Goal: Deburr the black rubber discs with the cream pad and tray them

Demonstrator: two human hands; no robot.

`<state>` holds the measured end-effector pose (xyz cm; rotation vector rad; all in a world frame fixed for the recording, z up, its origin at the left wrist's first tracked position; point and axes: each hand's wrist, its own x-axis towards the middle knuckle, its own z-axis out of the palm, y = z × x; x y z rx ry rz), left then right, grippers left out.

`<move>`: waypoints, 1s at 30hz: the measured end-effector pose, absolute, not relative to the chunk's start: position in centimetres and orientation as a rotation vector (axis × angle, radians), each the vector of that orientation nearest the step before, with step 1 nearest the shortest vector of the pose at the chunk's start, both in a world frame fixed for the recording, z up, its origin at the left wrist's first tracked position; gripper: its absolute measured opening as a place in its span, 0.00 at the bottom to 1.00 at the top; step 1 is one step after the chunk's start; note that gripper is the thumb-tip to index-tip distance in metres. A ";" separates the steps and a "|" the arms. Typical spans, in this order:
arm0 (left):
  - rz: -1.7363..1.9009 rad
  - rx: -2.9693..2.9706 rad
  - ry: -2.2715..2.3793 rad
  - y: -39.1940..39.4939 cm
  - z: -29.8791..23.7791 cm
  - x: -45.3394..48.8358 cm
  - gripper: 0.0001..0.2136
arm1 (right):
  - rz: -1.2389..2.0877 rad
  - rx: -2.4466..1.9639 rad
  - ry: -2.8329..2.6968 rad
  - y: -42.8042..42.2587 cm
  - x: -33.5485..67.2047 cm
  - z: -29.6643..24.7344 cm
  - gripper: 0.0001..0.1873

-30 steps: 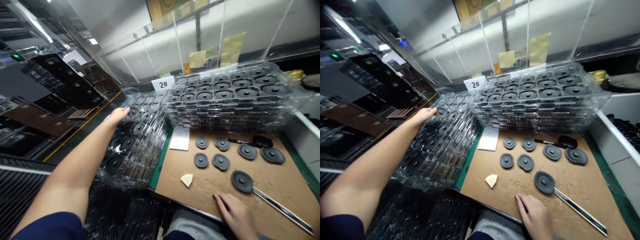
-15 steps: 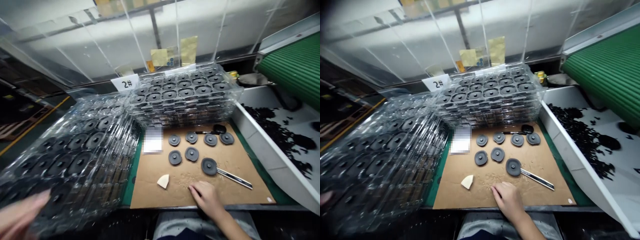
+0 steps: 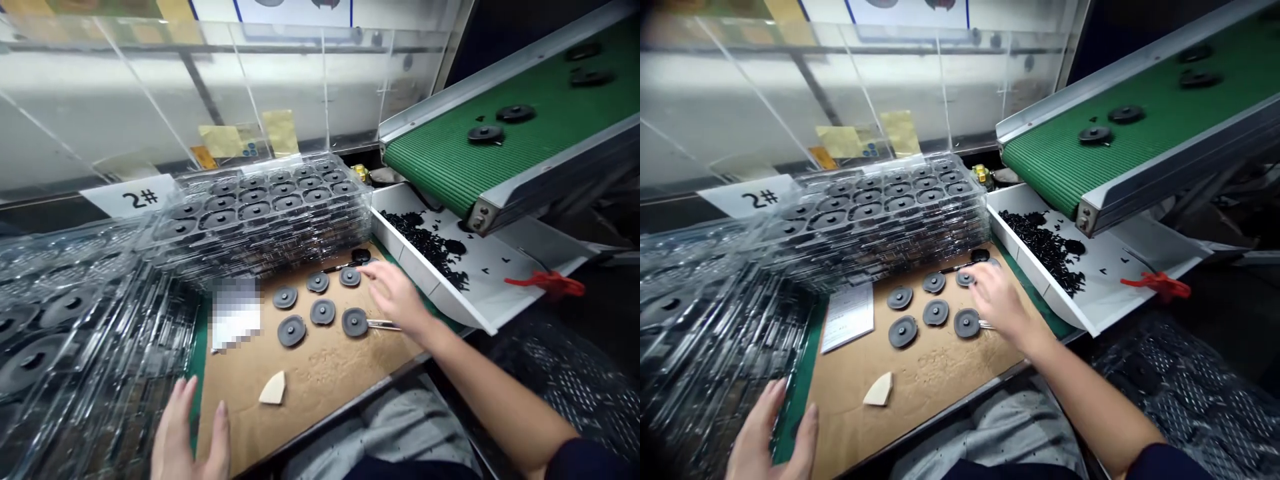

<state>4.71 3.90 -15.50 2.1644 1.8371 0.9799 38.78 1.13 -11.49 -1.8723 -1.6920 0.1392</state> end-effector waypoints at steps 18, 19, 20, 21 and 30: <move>0.714 2.508 1.731 3.8 -24.1 3.5 0.16 | 0.060 -2.322 -1.612 6.3 42.7 -15.9 0.25; 0.687 2.507 1.754 3.8 -24.0 3.6 0.17 | 0.091 -2.360 -1.558 7.9 42.9 -16.5 0.23; 0.655 2.509 1.780 3.8 -23.8 3.8 0.17 | 0.123 -2.403 -1.496 9.4 43.3 -17.0 0.22; 0.624 2.513 1.802 3.7 -23.7 3.9 0.17 | 0.160 -2.444 -1.439 10.8 43.7 -17.6 0.20; 0.619 2.436 1.824 3.3 -23.6 3.8 0.19 | 0.318 -2.512 -1.198 14.0 44.8 -19.9 0.17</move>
